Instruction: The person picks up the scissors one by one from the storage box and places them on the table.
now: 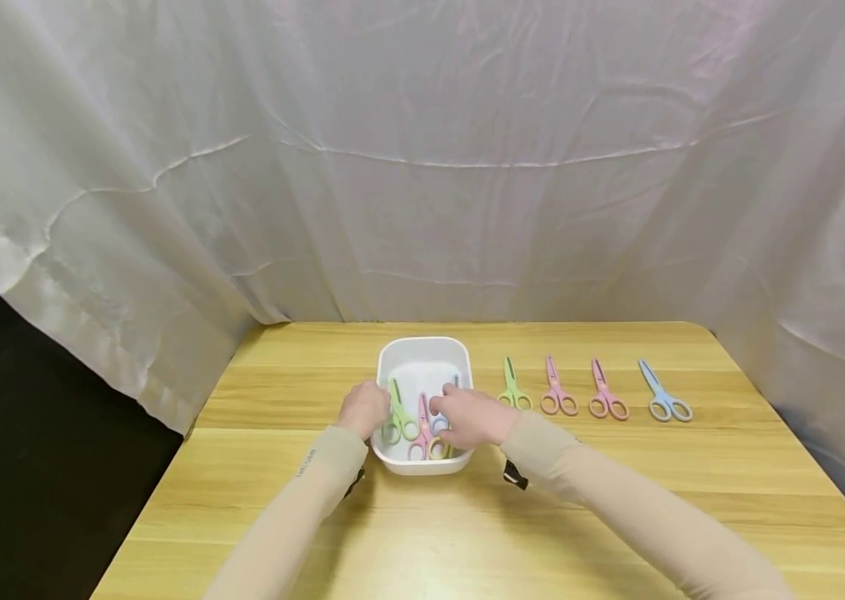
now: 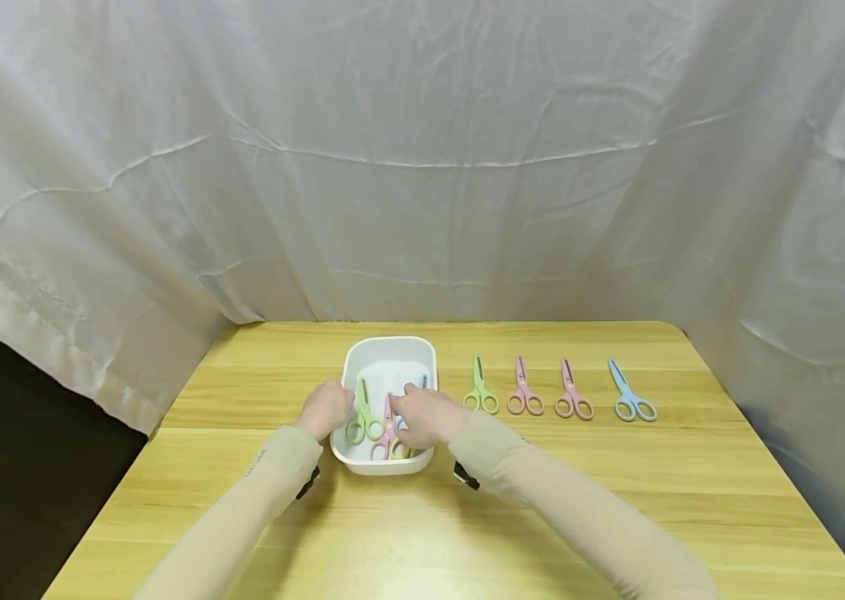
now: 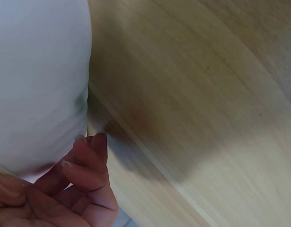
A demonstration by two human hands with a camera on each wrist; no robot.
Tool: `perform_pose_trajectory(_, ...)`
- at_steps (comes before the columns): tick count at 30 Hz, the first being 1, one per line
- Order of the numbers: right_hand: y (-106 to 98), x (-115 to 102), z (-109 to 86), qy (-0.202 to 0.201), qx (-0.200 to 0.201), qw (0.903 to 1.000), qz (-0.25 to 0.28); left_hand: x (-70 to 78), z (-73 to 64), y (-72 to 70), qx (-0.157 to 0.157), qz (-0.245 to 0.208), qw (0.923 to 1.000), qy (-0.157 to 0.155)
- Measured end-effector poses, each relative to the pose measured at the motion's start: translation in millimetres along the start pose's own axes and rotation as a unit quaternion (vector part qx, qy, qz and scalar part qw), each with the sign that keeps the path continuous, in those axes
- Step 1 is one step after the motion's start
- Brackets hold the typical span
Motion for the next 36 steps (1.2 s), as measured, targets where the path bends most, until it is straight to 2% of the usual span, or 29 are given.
perform_pose_trajectory(8, 7, 0, 5.6, 0.034, -0.047, 0.9981, 0.017, -1.7, -1.1, -0.7, 0.005, -0.005, 1.0, -0.001)
perform_pose_trajectory(23, 21, -7, 18.3, 0.054, -0.114, 0.9913, -0.038, -2.0, -0.9, -3.0, 0.015, 0.005, 0.9998, 0.008)
perform_pose_trajectory(26, 23, -7, 18.3, 0.064, -0.136, 0.9881, -0.033, -1.4, 0.0, -3.5, 0.016, 0.01, 0.9998, 0.009)
perform_pose_trajectory(30, 21, -5, 20.3, 0.071, -0.145, 0.9865, -0.03, -0.2, 1.7, -2.1, 0.014, 0.005, 0.9998, 0.01)
perform_pose_trajectory(36, 24, 0, 26.8, 0.07, -0.169, 0.9829, 0.019, 0.2, 1.3, -0.5, 0.014, -0.004, 0.9999, 0.008)
Point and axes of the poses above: each hand's wrist, its own z-axis towards the middle knuckle, its own y-axis out of the palm, x = y × z, the point moved 9 cm from there along z, towards the middle knuckle, and after that the axes turned 7 degrees about y, right-handed, at the moved point
